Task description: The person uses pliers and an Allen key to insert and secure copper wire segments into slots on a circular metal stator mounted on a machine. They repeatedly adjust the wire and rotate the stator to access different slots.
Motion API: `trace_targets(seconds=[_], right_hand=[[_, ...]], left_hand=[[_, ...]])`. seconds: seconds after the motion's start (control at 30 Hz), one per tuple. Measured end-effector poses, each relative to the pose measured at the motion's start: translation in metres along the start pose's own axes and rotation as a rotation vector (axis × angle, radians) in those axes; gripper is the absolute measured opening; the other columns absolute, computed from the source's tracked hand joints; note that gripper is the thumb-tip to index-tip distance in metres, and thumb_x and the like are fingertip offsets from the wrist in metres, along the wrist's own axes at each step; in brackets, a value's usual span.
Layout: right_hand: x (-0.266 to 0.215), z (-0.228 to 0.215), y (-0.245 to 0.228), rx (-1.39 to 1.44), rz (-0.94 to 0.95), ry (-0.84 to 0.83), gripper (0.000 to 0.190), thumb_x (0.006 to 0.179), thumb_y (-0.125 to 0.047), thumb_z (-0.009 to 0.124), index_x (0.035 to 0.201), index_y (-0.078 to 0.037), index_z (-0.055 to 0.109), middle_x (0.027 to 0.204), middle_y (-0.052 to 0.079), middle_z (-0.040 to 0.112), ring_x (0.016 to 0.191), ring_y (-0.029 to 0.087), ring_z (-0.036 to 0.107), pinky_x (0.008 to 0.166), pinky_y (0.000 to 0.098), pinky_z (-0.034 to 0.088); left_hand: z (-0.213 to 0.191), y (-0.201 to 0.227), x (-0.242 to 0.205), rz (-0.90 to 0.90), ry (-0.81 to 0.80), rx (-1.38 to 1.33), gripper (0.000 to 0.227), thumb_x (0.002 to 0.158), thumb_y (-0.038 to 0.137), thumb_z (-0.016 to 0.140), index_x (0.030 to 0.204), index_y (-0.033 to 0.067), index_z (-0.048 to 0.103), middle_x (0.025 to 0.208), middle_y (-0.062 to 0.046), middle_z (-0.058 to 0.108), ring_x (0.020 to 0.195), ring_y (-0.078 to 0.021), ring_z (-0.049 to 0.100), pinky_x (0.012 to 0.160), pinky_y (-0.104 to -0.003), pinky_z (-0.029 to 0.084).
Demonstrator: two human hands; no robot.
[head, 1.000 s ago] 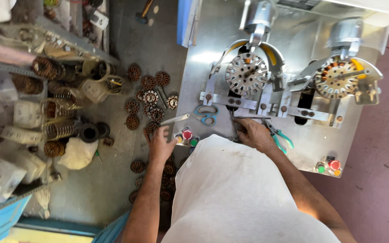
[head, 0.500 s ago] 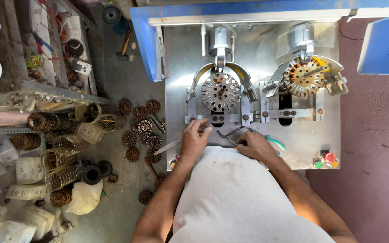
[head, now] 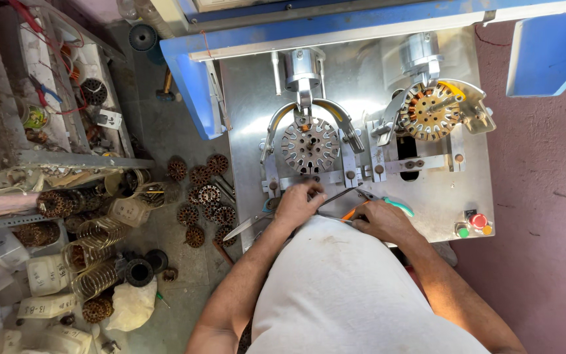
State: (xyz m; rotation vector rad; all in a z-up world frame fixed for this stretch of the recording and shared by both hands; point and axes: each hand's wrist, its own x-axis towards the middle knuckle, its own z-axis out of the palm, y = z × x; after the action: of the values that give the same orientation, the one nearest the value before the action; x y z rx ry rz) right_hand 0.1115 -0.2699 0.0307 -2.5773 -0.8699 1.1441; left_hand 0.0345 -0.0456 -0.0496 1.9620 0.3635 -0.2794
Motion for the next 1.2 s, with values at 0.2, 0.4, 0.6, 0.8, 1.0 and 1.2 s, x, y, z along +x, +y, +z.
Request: trace_targets(seconds=[0.2, 0.4, 0.6, 0.8, 1.0, 1.2], right_hand=[[-0.008, -0.017, -0.003, -0.117, 0.147, -0.047, 0.026, 0.088, -0.037, 0.071, 0.106, -0.020, 0.079, 0.087, 0.011, 0.078, 0.089, 0.030, 0.073, 0.084, 0.0449, 0.055], [-0.022, -0.036, -0.003, -0.005, 0.238, 0.039, 0.028, 0.087, -0.041, 0.072, 0.100, -0.018, 0.081, 0.084, 0.005, 0.080, 0.081, 0.025, 0.073, 0.076, 0.0439, 0.057], [-0.020, -0.035, 0.006, 0.363, 0.196, 0.128, 0.026, 0.089, -0.030, 0.072, 0.105, -0.011, 0.081, 0.081, 0.002, 0.083, 0.073, 0.016, 0.077, 0.071, 0.0345, 0.059], [-0.005, -0.018, 0.005, 0.631, 0.211, 0.191, 0.027, 0.089, -0.018, 0.073, 0.113, -0.007, 0.077, 0.091, 0.007, 0.083, 0.075, 0.014, 0.073, 0.071, 0.0305, 0.059], [0.014, -0.003, -0.006, 1.059, 0.120, 0.244, 0.029, 0.091, -0.012, 0.069, 0.115, 0.005, 0.070, 0.093, 0.015, 0.081, 0.073, 0.017, 0.074, 0.069, 0.0302, 0.061], [0.033, -0.003, -0.020, 0.912, 0.123, 0.121, 0.032, 0.091, -0.014, 0.067, 0.119, 0.003, 0.069, 0.095, 0.013, 0.083, 0.072, 0.017, 0.074, 0.067, 0.0315, 0.059]], left_hand=[[0.009, 0.001, -0.017, 0.117, -0.298, 0.040, 0.039, 0.079, 0.019, 0.080, 0.115, 0.0040, 0.073, 0.104, -0.016, 0.077, 0.095, -0.0259, 0.075, 0.084, -0.037, 0.059], [0.011, 0.009, -0.013, 0.089, -0.440, 0.085, 0.031, 0.083, 0.013, 0.076, 0.113, 0.0056, 0.075, 0.102, -0.014, 0.078, 0.095, -0.0245, 0.076, 0.086, -0.037, 0.059], [0.011, 0.010, -0.014, 0.122, -0.466, -0.088, 0.030, 0.081, 0.007, 0.069, 0.110, 0.0061, 0.077, 0.099, -0.011, 0.080, 0.094, -0.0225, 0.078, 0.086, -0.036, 0.060], [-0.009, 0.016, -0.019, 0.097, -0.302, -0.032, 0.030, 0.084, 0.017, 0.075, 0.113, 0.0087, 0.076, 0.105, -0.009, 0.079, 0.097, -0.0204, 0.075, 0.091, -0.035, 0.057], [-0.015, 0.009, 0.004, -0.173, -0.055, -0.538, 0.028, 0.094, 0.019, 0.069, 0.116, 0.0020, 0.072, 0.104, -0.012, 0.079, 0.088, -0.0214, 0.075, 0.078, -0.035, 0.059], [-0.005, -0.002, 0.025, -0.177, 0.057, -0.764, 0.022, 0.100, 0.012, 0.067, 0.113, -0.0054, 0.069, 0.103, -0.013, 0.076, 0.086, -0.0194, 0.075, 0.075, -0.031, 0.062]])
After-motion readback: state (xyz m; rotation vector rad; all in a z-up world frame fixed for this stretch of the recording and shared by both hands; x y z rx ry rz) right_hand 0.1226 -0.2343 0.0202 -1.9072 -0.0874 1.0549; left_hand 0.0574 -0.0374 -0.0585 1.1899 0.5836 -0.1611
